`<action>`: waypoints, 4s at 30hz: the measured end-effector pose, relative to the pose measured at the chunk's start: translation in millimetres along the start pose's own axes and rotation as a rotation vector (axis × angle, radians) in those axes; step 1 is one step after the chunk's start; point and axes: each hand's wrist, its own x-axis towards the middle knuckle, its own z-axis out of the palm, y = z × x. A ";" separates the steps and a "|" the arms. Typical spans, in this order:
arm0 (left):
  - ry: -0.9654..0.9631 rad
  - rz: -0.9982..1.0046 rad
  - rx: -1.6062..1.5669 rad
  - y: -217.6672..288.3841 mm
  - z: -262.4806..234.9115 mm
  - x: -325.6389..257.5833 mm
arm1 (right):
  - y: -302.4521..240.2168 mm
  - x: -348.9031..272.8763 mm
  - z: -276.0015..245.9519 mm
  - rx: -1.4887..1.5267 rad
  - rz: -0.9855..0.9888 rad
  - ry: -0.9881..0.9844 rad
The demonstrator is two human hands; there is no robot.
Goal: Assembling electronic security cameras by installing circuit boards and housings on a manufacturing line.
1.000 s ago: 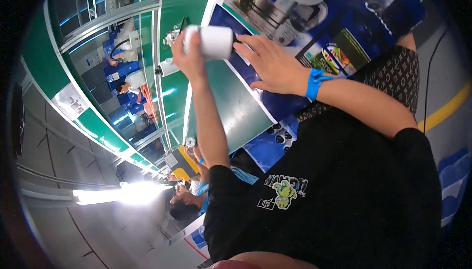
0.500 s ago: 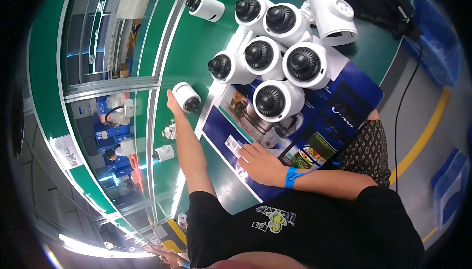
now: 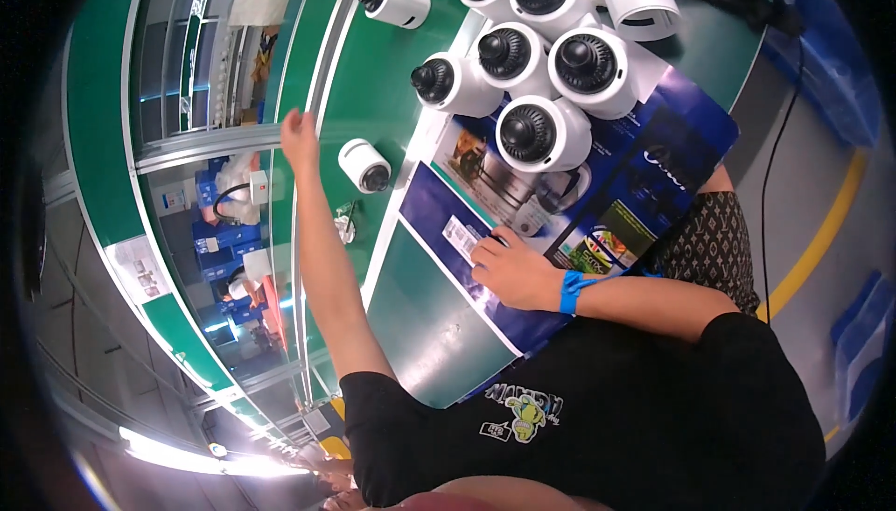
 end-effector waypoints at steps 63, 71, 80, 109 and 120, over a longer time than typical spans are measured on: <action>0.080 -0.353 -1.238 80.3 34.8 -317.1 | 40.4 -1.4 -26.4 2.142 0.255 -0.152; 0.105 -0.344 -1.261 91.2 47.0 -310.8 | 57.0 0.8 -31.4 2.207 0.349 -0.121; 0.099 -0.361 -1.243 96.7 58.8 -296.8 | 77.0 8.2 -36.9 1.992 0.660 0.045; -0.062 -0.353 -1.220 82.8 79.1 -307.9 | 102.1 106.3 -452.7 0.898 0.256 -0.074; -0.092 -0.189 -1.107 69.6 87.4 -304.6 | 314.6 357.4 -176.5 -0.795 0.172 -0.353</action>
